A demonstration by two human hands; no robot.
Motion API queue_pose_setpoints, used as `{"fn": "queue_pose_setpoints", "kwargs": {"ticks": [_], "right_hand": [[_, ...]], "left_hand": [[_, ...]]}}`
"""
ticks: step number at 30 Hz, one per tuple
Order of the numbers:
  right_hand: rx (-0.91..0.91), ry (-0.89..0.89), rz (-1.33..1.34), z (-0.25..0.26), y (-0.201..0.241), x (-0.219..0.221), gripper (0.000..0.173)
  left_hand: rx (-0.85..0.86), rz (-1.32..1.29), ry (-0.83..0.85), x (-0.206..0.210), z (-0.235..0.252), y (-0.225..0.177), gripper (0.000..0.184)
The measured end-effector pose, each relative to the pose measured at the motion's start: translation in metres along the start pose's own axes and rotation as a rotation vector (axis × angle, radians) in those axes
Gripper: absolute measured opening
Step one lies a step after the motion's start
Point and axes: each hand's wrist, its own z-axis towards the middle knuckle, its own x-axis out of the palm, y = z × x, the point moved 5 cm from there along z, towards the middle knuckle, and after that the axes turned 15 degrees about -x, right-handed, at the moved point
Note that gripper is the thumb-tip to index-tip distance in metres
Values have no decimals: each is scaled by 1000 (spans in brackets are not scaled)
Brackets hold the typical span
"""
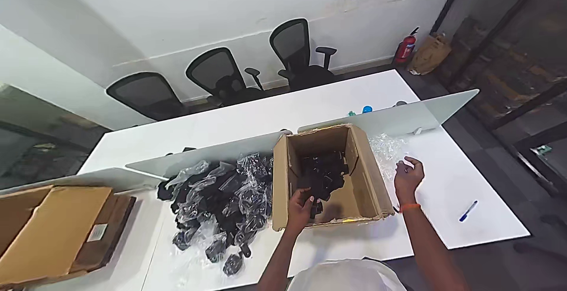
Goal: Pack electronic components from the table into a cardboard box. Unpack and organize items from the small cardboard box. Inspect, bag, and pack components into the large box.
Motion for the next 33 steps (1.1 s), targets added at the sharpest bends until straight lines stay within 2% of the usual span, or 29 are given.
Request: {"fn": "queue_pose_setpoints", "kwargs": {"ticks": [3, 5, 8, 11, 14, 17, 20, 23, 26, 30, 33], "right_hand": [[-336, 300, 123, -61, 91, 1, 25], [-419, 512, 162, -105, 119, 14, 24], [-271, 766, 137, -146, 129, 48, 46], [-145, 954, 51, -155, 128, 85, 72], [-187, 1052, 52, -154, 128, 108, 61], [-163, 1022, 238, -155, 119, 119, 44], [-55, 969, 342, -155, 109, 120, 39], [5, 944, 378, -154, 102, 120, 40], [6, 927, 383, -153, 100, 120, 44], [4, 928, 353, -150, 101, 120, 58], [33, 920, 382, -150, 98, 121, 60]], "left_hand": [[-77, -95, 38, 4, 1, -2, 56], [-128, -153, 72, 6, 1, -3, 67], [-135, -183, 120, 9, 1, -4, 74], [-115, -106, 126, 8, 2, -4, 78], [-93, -23, 158, 9, 0, -2, 75], [-78, 8, 195, 10, -1, 0, 73], [-88, 119, 160, 11, -4, 2, 76], [-113, 207, 136, 14, -6, 1, 103], [-129, 84, 102, 13, -3, 0, 122], [-101, 162, 31, 9, -3, 1, 119], [-44, 188, 72, 11, -5, 0, 113]]}}
